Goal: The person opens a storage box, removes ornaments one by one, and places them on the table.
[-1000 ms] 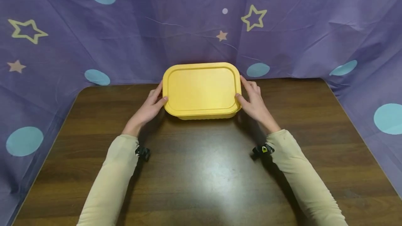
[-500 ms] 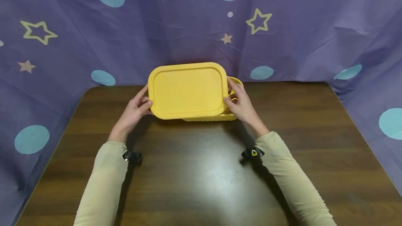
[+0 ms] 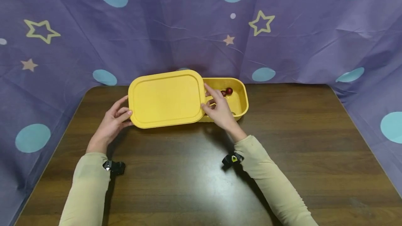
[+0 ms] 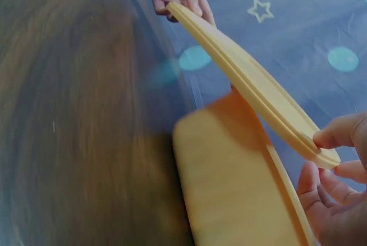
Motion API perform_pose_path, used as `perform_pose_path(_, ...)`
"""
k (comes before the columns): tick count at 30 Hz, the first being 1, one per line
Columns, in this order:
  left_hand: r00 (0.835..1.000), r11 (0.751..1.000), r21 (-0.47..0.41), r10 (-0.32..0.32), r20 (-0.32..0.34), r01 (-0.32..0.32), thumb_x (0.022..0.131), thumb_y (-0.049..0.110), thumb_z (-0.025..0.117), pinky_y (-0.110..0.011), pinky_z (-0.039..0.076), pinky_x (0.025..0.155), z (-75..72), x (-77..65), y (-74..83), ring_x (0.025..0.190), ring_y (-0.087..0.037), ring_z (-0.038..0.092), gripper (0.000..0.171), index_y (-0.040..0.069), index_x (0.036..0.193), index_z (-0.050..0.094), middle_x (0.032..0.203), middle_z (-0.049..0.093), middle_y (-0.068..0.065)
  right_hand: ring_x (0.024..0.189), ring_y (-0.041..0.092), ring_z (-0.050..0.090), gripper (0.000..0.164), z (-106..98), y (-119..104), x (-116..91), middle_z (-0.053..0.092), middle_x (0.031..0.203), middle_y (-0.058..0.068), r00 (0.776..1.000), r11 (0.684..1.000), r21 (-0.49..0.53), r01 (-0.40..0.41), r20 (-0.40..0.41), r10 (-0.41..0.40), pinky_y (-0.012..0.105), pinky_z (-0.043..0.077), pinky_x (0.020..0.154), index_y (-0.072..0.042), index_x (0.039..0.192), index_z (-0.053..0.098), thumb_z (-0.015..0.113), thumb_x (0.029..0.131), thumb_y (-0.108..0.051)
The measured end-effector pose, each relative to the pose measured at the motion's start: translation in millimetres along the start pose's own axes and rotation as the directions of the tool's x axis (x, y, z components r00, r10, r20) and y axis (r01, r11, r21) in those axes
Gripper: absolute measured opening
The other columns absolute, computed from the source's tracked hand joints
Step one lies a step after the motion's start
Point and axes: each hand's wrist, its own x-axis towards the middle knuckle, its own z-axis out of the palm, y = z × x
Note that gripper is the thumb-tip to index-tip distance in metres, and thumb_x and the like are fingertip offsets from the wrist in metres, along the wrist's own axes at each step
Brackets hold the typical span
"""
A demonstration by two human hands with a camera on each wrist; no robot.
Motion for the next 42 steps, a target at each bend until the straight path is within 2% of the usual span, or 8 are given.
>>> perform_pose_path(5, 1.0, 0.999, -0.052, -0.001, 0.015, 0.002, 0.098, -0.008, 0.047, -0.029, 0.056, 0.069, -20.0, -12.7, 3.8, 0.086, -0.014, 0.066, 0.06, 0.016, 0.151, 0.035, 0.098, 0.068, -0.003, 0.077, 0.021, 0.058, 0.069, 15.7, -14.9, 0.6, 0.051, 0.114, 0.019, 0.999, 1.0, -0.014, 0.028, 0.03, -0.028, 0.026, 0.051, 0.064, 0.001, 0.145, 0.04, 0.066, 0.082, 0.008)
perform_pose_path(7, 1.0, 0.998, -0.067, -0.009, 0.029, 0.011, 0.098, -0.01, 0.045, -0.03, 0.056, 0.07, -28.1, -17.6, 6.4, 0.087, -0.014, 0.067, 0.06, 0.017, 0.151, 0.035, 0.099, 0.068, -0.004, 0.078, 0.022, 0.059, 0.07, 22.2, -18.6, 0.6, 0.052, 0.115, 0.019, 0.999, 1.0, -0.016, 0.025, 0.043, -0.025, 0.03, 0.053, 0.067, 0.001, 0.145, 0.04, 0.067, 0.081, 0.009)
perform_pose_path(12, 0.998, 0.997, -0.067, -0.03, 0.05, 0.034, 0.098, -0.013, 0.042, -0.032, 0.056, 0.07, -48.2, -29.2, 14.3, 0.088, -0.016, 0.068, 0.062, 0.018, 0.151, 0.035, 0.1, 0.068, -0.005, 0.079, 0.018, 0.059, 0.073, 40.3, -20.2, -0.2, 0.053, 0.116, 0.015, 0.996, 0.999, -0.011, 0.032, 0.082, -0.031, 0.031, 0.054, 0.071, 0.0, 0.146, 0.04, 0.07, 0.08, 0.007)
perform_pose_path(20, 0.995, 0.994, -0.033, -0.103, 0.018, 0.103, 0.098, -0.011, 0.042, -0.031, 0.056, 0.071, -74.8, -46.4, 18.7, 0.09, -0.015, 0.066, 0.062, 0.022, 0.15, 0.037, 0.101, 0.068, -0.004, 0.081, 0.017, 0.061, 0.074, 66.3, -31.3, -7.0, 0.052, 0.119, 0.017, 0.987, 0.999, -0.021, 0.029, 0.161, -0.025, 0.021, 0.052, 0.072, 0.003, 0.145, 0.037, 0.072, 0.081, 0.005)
perform_pose_path(28, 0.98, 0.977, 0.078, -0.2, 0.025, 0.197, 0.1, -0.006, 0.044, -0.028, 0.055, 0.072, -101.7, -62.5, 19.4, 0.092, -0.011, 0.066, 0.063, 0.027, 0.152, 0.033, 0.104, 0.069, 0.001, 0.079, 0.012, 0.06, 0.074, 94.9, -39.7, -16.3, 0.051, 0.122, 0.021, 0.977, 0.997, -0.071, 0.031, 0.212, -0.015, 0.016, 0.05, 0.07, 0.005, 0.146, 0.035, 0.073, 0.083, 0.001)
perform_pose_path(35, 0.962, 0.948, 0.163, -0.263, -0.077, 0.272, 0.1, 0.003, 0.052, -0.023, 0.053, 0.069, -117.3, -69.2, 18.4, 0.087, -0.006, 0.064, 0.06, 0.032, 0.15, 0.036, 0.1, 0.069, 0.009, 0.076, 0.006, 0.059, 0.074, 117.2, -30.4, -18.2, 0.052, 0.122, 0.018, 0.97, 0.989, -0.151, -0.007, 0.238, 0.043, 0.011, 0.047, 0.067, 0.004, 0.146, 0.034, 0.073, 0.084, -0.002)
perform_pose_path(39, 0.941, 0.922, 0.205, -0.301, -0.152, 0.328, 0.098, 0.012, 0.057, -0.021, 0.052, 0.067, -120.2, -65.5, 19.1, 0.085, -0.002, 0.063, 0.063, 0.03, 0.153, 0.03, 0.098, 0.068, 0.013, 0.076, 0.006, 0.059, 0.072, 126.3, -20.7, -16.0, 0.054, 0.121, 0.018, 0.968, 0.979, -0.201, -0.02, 0.24, 0.069, 0.01, 0.046, 0.067, 0.006, 0.145, 0.037, 0.073, 0.084, -0.003)
perform_pose_path(42, 0.927, 0.913, 0.19, -0.326, -0.187, 0.36, 0.098, 0.015, 0.059, -0.02, 0.052, 0.067, -120.5, -62.3, 18.9, 0.085, -0.001, 0.062, 0.067, 0.027, 0.155, 0.025, 0.097, 0.067, 0.015, 0.078, 0.009, 0.059, 0.069, 131.7, -13.6, -14.5, 0.055, 0.12, 0.019, 0.967, 0.97, -0.24, -0.026, 0.24, 0.085, 0.011, 0.045, 0.068, 0.008, 0.143, 0.039, 0.073, 0.084, -0.003)
